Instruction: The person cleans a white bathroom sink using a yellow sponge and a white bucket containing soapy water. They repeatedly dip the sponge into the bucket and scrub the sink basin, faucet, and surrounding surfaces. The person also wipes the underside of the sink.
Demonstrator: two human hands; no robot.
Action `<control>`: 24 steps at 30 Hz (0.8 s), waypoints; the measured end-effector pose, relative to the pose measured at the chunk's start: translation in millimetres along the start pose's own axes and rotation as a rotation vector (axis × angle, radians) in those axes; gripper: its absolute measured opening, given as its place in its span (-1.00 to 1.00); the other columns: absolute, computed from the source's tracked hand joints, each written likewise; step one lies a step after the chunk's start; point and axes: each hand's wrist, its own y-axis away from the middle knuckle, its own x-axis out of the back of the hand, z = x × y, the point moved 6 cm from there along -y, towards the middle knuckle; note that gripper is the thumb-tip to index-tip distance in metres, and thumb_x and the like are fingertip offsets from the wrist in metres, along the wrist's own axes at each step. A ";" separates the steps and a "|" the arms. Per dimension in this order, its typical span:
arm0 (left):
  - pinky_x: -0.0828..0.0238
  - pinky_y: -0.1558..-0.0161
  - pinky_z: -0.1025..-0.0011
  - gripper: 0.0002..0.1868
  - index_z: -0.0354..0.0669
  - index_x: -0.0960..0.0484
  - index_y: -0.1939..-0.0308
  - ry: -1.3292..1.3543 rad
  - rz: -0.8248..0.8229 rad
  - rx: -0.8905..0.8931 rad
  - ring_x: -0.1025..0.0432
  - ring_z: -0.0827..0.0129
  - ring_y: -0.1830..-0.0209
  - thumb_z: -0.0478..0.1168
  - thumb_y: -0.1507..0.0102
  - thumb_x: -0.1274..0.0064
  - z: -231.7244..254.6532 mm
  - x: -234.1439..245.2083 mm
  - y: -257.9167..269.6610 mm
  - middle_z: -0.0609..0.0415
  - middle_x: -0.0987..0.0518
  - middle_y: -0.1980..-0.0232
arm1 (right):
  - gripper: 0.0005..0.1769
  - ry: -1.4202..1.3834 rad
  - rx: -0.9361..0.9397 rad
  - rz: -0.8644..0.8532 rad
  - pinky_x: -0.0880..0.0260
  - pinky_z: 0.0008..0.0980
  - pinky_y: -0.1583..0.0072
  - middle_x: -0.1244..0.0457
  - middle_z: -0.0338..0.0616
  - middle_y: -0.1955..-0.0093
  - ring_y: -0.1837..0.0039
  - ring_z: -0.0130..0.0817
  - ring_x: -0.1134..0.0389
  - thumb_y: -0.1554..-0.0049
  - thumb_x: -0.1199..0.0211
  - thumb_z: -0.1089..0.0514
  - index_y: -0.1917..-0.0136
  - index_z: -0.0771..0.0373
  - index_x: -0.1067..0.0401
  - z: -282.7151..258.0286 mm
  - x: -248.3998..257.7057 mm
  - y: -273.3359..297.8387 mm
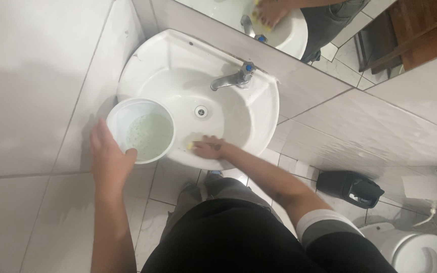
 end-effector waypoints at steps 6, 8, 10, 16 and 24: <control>0.16 -0.48 -0.11 0.19 -0.19 0.00 -0.58 -0.320 -0.080 -0.277 0.15 -0.20 -0.60 -0.37 0.09 -0.27 10.2 -14.5 -16.4 -0.21 0.09 -0.64 | -0.16 -0.098 0.240 -0.013 0.13 0.10 -0.59 0.05 0.13 -0.62 -0.63 0.16 0.08 -0.23 0.23 -0.49 -0.64 -0.11 -0.06 -1.4 -1.3 20.6; 0.12 -0.51 -0.06 0.17 -0.23 -0.01 -0.59 -0.256 -0.071 -0.350 0.14 -0.23 -0.62 -0.39 0.09 -0.22 12.6 -11.4 -17.3 -0.23 0.08 -0.65 | -0.18 0.010 0.123 -0.112 0.00 0.11 -0.55 -0.01 0.05 -0.61 -0.60 0.10 -0.02 -0.23 0.29 -0.49 -0.62 -0.13 -0.07 13.1 11.0 42.0; 0.12 -0.50 -0.05 0.21 -0.21 -0.01 -0.58 -0.268 -0.085 -0.349 0.14 -0.23 -0.60 -0.39 0.13 -0.24 15.4 -10.6 -19.5 -0.24 0.09 -0.64 | -0.24 0.155 -0.003 -0.156 -0.09 0.12 -0.53 -0.08 0.00 -0.58 -0.59 0.04 -0.10 -0.24 0.29 -0.41 -0.59 -0.16 -0.14 19.9 25.3 53.1; 0.22 -0.52 -0.12 0.31 -0.04 0.01 -0.57 -0.302 -0.147 -0.223 0.15 -0.11 -0.60 -0.38 0.21 -0.36 24.4 -9.2 -21.1 -0.13 0.10 -0.61 | -0.26 0.013 0.034 -0.057 0.27 0.36 -0.54 0.09 0.08 -0.65 -0.67 0.14 0.21 -0.29 0.27 -0.34 -0.58 0.03 -0.12 -19.0 16.1 14.0; 0.24 -0.52 -0.21 0.28 -0.07 -0.05 -0.59 -0.307 -0.094 -0.320 0.17 -0.16 -0.61 -0.41 0.18 -0.35 29.4 -15.8 -24.5 -0.24 0.06 -0.58 | -0.21 0.104 0.152 -0.119 0.23 0.12 -0.57 0.04 -0.16 -0.64 -0.67 -0.03 0.15 -0.24 0.22 -0.47 -0.58 -0.08 -0.07 18.7 8.4 22.6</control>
